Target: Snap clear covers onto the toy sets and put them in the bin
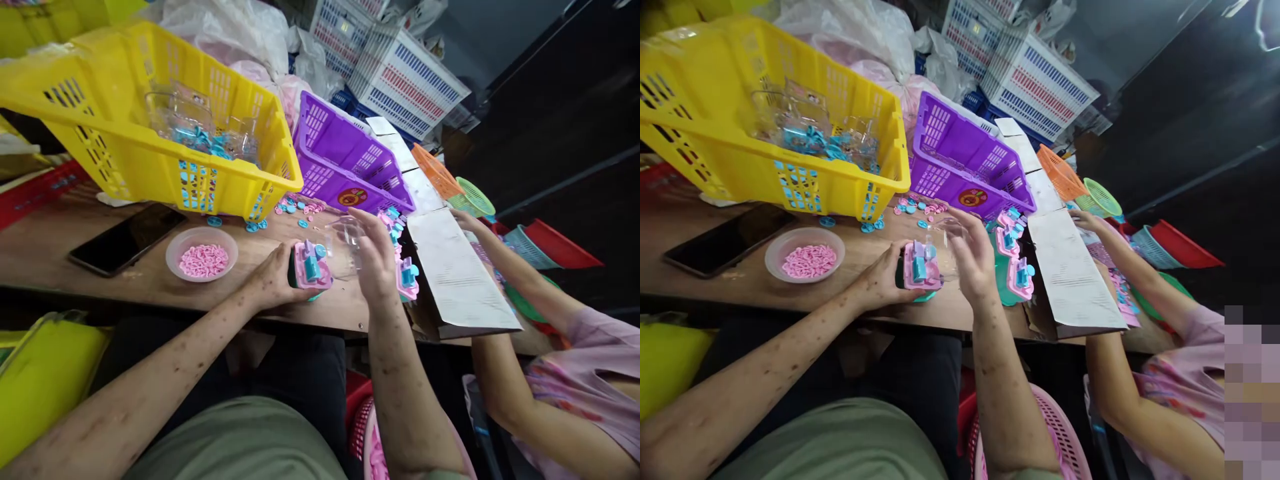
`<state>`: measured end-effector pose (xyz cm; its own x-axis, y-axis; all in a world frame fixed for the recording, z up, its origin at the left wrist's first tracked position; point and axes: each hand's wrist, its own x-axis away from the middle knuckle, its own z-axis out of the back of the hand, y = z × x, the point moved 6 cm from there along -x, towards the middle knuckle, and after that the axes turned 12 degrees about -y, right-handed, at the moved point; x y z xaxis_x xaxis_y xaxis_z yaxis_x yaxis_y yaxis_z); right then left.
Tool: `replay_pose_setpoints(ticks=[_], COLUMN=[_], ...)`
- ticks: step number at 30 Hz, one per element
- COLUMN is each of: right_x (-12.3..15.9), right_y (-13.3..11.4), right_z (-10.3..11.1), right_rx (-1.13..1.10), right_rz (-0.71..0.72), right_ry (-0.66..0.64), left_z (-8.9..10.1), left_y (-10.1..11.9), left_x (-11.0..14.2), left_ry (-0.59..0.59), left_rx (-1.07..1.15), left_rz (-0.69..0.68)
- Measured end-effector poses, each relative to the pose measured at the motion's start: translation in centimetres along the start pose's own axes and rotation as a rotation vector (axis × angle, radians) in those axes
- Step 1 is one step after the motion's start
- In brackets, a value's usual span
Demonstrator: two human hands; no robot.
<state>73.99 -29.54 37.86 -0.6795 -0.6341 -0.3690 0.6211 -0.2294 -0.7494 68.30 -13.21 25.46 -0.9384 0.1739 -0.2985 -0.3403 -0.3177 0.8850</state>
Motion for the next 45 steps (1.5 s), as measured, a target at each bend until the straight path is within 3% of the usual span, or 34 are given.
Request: replay_pose_setpoints(ticks=[3, 7, 18, 27, 35, 45], right_x=[-1.5, -1.8, -1.4, -1.4, -1.5, -2.5], right_y=[-2.0, -1.4, -1.7, -2.3, -2.6, -3.0], right_z=[-2.0, -3.3, -3.8, -4.5, -4.7, -5.3], right_rx=[0.401, 0.528, 0.6, 0.689, 0.722, 0.71], right_rz=[0.181, 0.155, 0.15, 0.159, 0.058, 0.039], right_ry=[-0.24, -0.401, -0.284, -0.402, -0.415, -0.492], left_z=[0.1, 0.0, -0.1, -0.1, 0.2, 0.1], left_y=[0.2, -0.3, -0.6, -0.5, 0.0, -0.3], left_x=[-0.1, -0.2, -0.1, -0.2, -0.2, -0.2], left_ry=[0.015, 0.022, 0.023, 0.022, -0.02, -0.011], left_rx=[0.0, 0.001, -0.006, -0.066, -0.076, -0.074], left_rz=[-0.004, -0.031, -0.034, -0.007, 0.067, 0.024])
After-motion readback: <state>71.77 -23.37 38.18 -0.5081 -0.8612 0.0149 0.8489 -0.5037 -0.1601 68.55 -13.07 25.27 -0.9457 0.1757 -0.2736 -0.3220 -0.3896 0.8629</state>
